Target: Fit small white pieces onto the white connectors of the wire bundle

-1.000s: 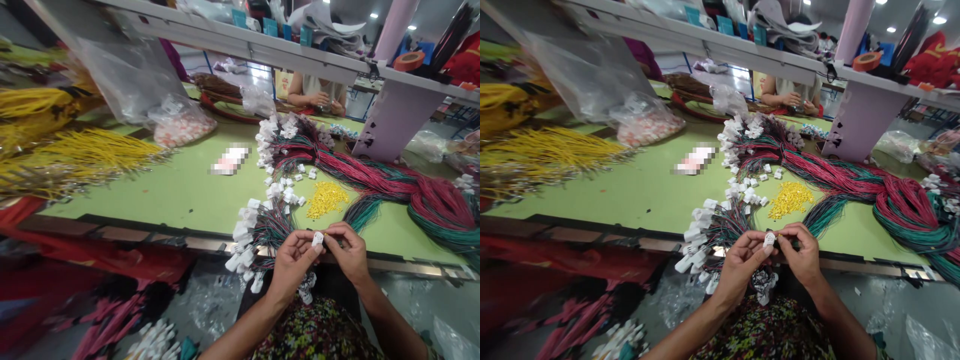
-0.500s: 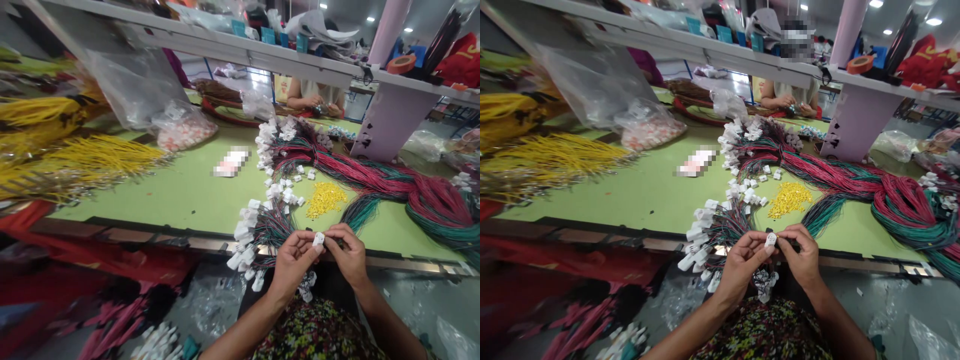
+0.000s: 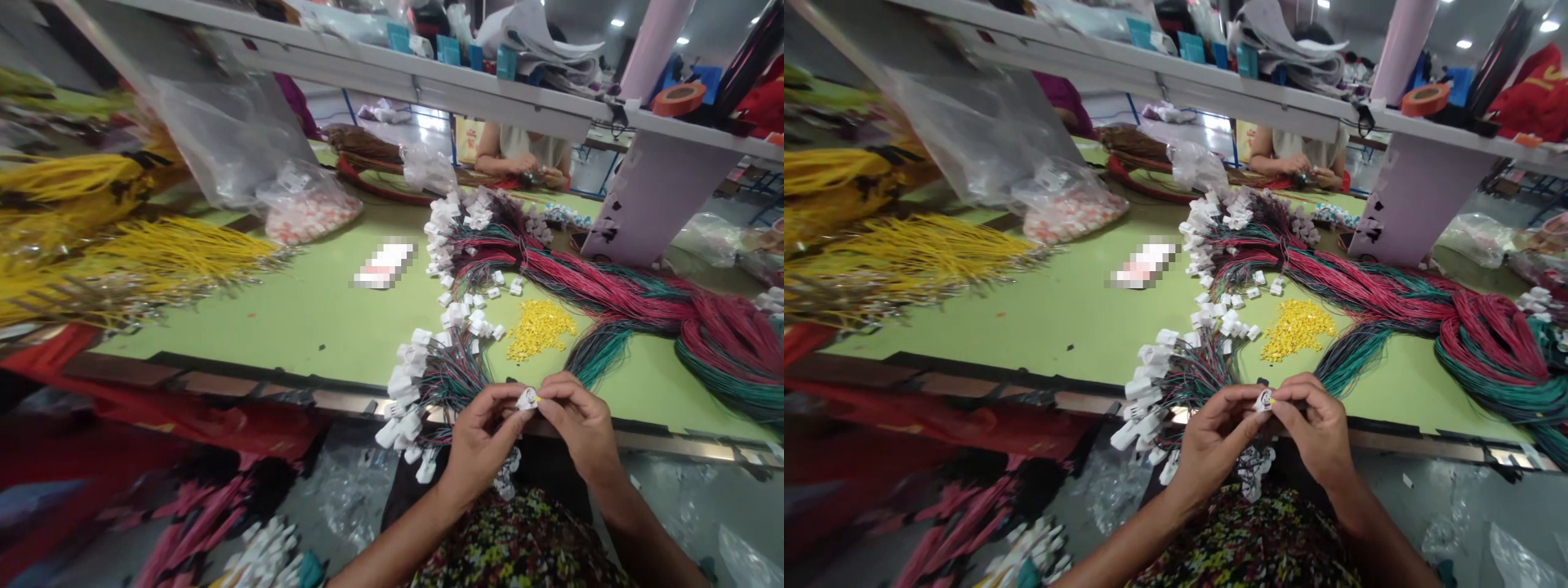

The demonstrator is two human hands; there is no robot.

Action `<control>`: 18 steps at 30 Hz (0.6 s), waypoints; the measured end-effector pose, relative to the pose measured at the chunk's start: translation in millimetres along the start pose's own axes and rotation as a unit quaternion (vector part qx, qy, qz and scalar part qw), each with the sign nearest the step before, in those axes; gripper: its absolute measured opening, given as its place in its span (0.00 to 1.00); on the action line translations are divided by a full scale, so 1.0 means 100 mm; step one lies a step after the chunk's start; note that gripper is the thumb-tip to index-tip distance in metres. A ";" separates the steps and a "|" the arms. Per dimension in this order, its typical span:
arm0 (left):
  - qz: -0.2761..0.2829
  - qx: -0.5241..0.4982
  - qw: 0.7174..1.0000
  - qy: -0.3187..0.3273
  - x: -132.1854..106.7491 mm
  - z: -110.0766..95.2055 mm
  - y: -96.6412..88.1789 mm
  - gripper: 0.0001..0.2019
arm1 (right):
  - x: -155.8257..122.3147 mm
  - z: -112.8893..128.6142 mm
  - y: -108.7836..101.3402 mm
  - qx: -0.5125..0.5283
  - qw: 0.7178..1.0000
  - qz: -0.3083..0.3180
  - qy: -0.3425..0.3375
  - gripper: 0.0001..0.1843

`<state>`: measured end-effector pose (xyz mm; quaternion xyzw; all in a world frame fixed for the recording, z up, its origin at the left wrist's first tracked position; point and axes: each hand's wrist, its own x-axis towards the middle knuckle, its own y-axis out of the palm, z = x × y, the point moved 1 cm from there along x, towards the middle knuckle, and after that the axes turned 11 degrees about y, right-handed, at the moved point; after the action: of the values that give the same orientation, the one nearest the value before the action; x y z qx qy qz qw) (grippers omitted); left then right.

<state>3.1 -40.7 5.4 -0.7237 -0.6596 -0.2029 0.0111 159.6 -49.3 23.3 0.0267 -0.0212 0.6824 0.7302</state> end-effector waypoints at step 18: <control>0.008 0.144 0.968 0.205 0.03 0.03 -0.06 0.12 | 0.04 -0.01 0.00 0.013 0.997 0.036 0.069 0.02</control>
<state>-1.4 -36.5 1.9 -0.6624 -0.6598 -0.2496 0.2522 159.8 -45.0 22.9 -0.0113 0.0371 0.7088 0.7043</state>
